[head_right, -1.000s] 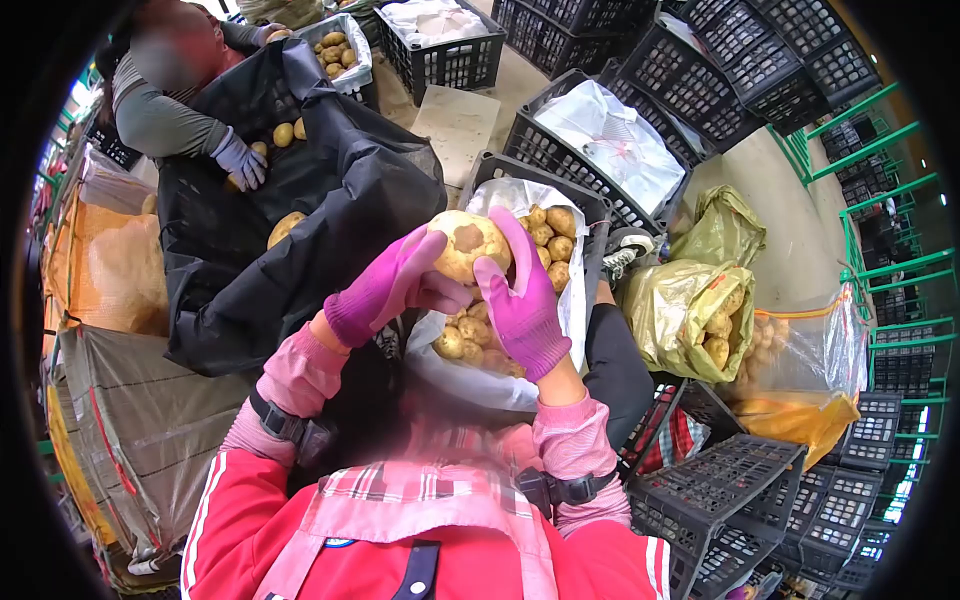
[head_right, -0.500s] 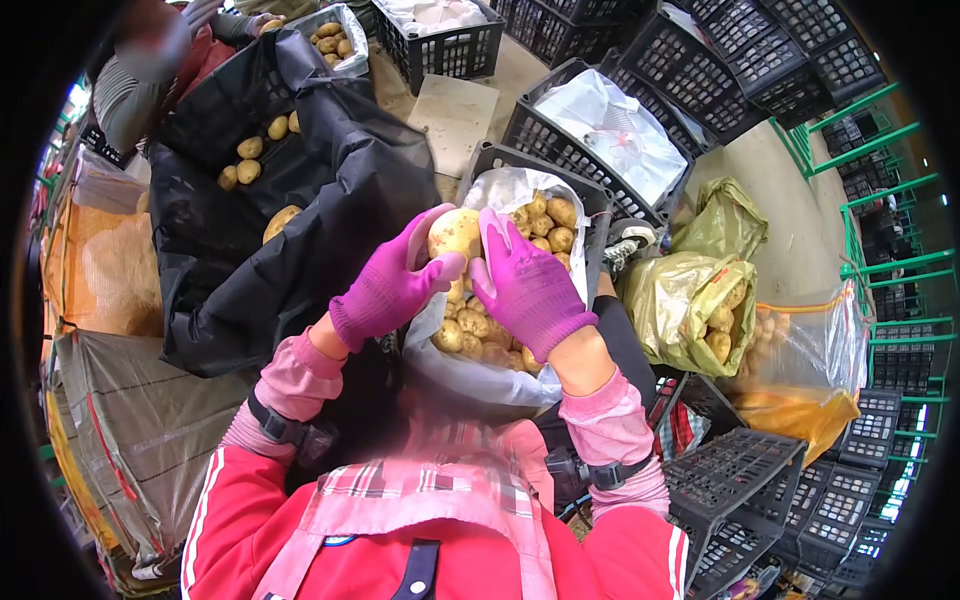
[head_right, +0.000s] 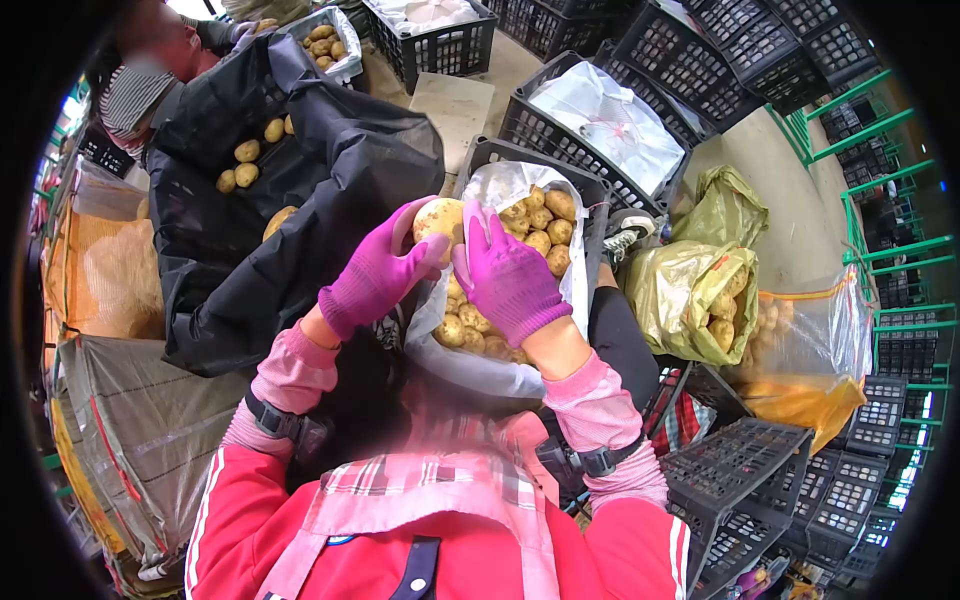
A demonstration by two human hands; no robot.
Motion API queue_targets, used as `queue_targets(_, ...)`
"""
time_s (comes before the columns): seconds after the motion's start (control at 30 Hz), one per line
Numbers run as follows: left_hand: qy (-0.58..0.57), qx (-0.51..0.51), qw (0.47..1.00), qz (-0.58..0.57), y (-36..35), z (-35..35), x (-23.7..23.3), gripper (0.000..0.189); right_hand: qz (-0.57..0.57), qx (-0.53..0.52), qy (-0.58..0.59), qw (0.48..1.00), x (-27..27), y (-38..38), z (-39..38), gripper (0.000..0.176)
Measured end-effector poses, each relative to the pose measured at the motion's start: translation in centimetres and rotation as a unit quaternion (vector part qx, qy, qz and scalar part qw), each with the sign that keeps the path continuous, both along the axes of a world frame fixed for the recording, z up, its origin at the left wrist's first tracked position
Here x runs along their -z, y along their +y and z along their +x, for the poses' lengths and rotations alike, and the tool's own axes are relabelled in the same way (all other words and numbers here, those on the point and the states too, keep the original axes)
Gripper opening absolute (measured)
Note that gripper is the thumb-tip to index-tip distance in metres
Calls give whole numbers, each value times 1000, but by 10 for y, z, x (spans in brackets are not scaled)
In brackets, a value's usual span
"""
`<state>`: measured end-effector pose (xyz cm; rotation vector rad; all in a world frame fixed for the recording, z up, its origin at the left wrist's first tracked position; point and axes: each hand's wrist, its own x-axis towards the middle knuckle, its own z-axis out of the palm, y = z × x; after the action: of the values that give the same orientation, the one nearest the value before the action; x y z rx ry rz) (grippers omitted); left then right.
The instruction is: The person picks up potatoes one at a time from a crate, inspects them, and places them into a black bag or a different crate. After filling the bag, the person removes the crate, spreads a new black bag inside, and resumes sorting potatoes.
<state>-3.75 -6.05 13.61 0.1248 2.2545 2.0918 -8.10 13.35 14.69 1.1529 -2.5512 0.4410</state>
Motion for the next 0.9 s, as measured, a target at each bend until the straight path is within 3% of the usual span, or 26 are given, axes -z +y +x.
queue_targets(0.17,-21,0,1000,10,-1,-1,0,58,-4,14,-13,1000,7,-1,2,52)
queue_targets(0.37,14,9,998,-66,2,7,-4,54,-26,-22,-173,984,-5,10,-3,55)
queue_targets(0.57,-25,30,992,-123,0,5,-3,62,131,-15,-212,968,-14,10,-7,57)
queue_targets(0.67,-39,52,995,-72,-1,3,-2,57,165,2,-212,963,-16,5,-7,52)
queue_targets(0.87,-92,76,992,46,3,6,-10,54,33,-35,-192,980,-9,18,-27,39)
queue_targets(0.9,-120,73,987,83,1,6,-12,54,-29,-43,-219,974,-14,22,-29,39)
